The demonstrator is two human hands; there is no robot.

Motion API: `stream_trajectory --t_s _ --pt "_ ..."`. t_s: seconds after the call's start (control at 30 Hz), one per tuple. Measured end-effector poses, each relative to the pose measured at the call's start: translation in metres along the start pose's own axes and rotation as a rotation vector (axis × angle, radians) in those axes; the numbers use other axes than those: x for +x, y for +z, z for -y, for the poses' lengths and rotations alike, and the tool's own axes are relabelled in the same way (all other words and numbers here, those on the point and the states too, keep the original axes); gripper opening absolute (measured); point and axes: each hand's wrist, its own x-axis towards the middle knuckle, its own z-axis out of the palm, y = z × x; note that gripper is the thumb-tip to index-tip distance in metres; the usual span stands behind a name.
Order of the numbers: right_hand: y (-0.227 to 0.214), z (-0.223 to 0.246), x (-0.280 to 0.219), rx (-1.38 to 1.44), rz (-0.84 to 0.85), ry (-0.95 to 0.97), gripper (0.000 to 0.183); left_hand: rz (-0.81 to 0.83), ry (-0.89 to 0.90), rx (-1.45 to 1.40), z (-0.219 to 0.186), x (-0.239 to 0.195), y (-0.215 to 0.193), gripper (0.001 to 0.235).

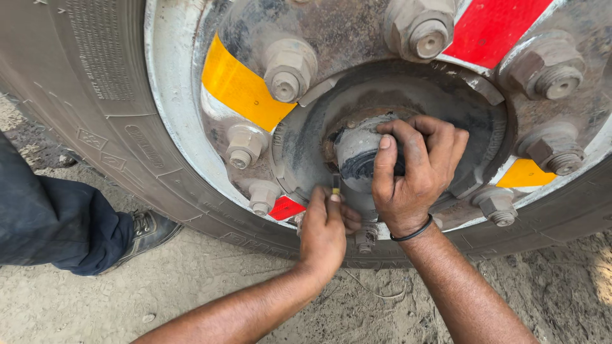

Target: The person uses a small yellow scraper to clean the central hub of a truck wheel. They repeatedly scrape the surface to remove dirt and grime while holding the hub with their other hand.

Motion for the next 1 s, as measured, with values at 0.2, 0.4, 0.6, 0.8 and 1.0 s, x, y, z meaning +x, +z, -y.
stream_trajectory --t_s 0.2,0.4,0.6,0.8,1.0 --pt "-0.003 0.001 -0.002 -0.003 0.02 -0.002 0.011 -0.002 -0.018 -0.022 0.0 0.004 -0.003 0.023" --pt "0.001 0.0 -0.006 0.003 0.026 0.001 0.012 0.045 -0.116 -0.008 0.018 -0.001 0.001 0.018" --pt "-0.007 0.004 0.001 -0.013 0.027 0.001 0.012 0.048 -0.055 -0.033 0.027 0.001 0.004 0.02" --pt "-0.007 0.01 0.009 -0.035 -0.011 -0.029 0.013 0.015 0.063 -0.055 0.037 0.004 0.004 0.02" --pt "0.003 -0.018 -0.014 0.013 -0.039 0.024 0.019 0.04 0.071 0.023 0.042 0.003 -0.003 0.021"
